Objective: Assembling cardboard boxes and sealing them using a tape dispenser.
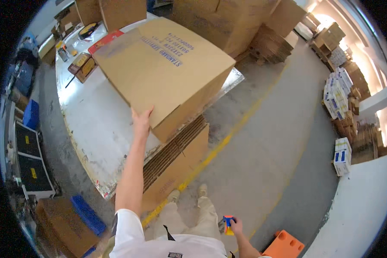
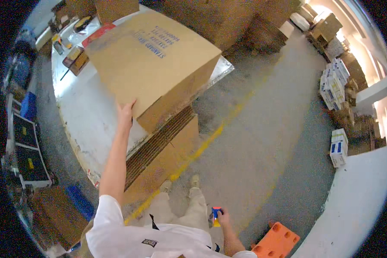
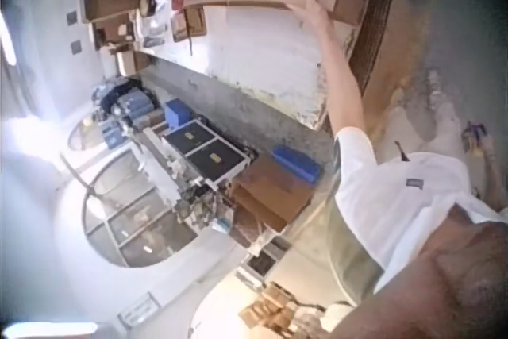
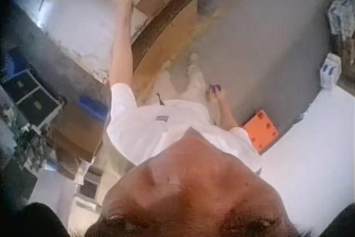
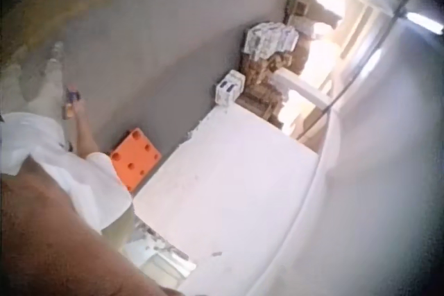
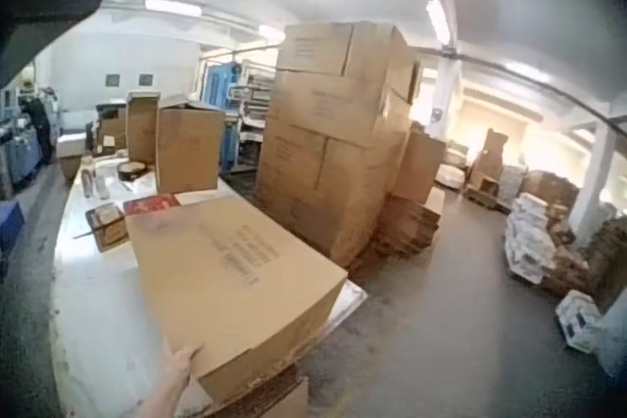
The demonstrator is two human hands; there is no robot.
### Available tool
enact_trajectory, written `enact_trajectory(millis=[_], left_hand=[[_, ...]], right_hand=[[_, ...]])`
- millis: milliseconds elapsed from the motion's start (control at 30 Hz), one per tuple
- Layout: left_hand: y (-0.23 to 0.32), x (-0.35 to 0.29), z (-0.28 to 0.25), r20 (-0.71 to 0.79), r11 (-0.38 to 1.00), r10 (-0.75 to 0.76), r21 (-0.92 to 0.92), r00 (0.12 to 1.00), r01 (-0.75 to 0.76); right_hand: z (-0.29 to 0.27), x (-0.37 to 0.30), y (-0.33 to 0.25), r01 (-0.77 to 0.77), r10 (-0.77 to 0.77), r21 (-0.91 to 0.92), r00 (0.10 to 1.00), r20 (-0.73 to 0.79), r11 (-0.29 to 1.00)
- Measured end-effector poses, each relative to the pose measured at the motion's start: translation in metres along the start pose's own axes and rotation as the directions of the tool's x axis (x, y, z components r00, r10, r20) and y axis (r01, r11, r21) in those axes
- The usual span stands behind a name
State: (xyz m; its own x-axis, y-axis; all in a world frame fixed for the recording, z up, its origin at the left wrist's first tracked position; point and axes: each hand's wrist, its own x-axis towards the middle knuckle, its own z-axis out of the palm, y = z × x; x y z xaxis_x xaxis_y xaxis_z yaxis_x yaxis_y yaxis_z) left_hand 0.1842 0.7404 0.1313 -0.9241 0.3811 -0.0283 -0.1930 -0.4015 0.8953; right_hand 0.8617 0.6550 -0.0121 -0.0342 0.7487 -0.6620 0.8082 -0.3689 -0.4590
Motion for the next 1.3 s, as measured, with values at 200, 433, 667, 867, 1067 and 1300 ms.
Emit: enact_trajectory(millis=[200,433,667,867,1067,1300], left_hand=[[-0.021,0.097,0.048,0.071,0.873,0.030,0.484,0.997,-0.061],[-0.029,-0.121,0.073,0.103,0.633,0.225,0.741,0.969,-0.226],[-0.125,-0.299,-0.145,-0.033,-0.213,-0.092,0.977,0.995,0.013],[-0.169,-0.310,-0.220,-0.156,-0.353,-0.104,0.929,0.982,0.110],[-0.183,-0.340,-0.226,-0.185,-0.312,-0.091,0.939,0.979,0.148],[-0.162,-0.429,-0.183,0.047,-0.106,-0.166,0.992,0.985,-0.065]], right_hand=[[-0.016,0.095,0.051,-0.062,0.072,-0.274,0.997,0.025,0.960],[-0.079,0.181,0.018,0.127,-0.108,-0.096,0.978,0.180,0.987],[-0.059,0.186,-0.030,0.160,-0.113,-0.153,0.954,0.276,0.975],[-0.042,0.182,-0.029,0.266,-0.110,-0.272,0.872,0.478,0.925],[-0.036,0.173,-0.021,0.612,-0.477,-0.099,0.698,0.535,0.785],[-0.038,0.210,-0.066,0.396,-0.336,-0.053,0.835,0.436,0.917]])
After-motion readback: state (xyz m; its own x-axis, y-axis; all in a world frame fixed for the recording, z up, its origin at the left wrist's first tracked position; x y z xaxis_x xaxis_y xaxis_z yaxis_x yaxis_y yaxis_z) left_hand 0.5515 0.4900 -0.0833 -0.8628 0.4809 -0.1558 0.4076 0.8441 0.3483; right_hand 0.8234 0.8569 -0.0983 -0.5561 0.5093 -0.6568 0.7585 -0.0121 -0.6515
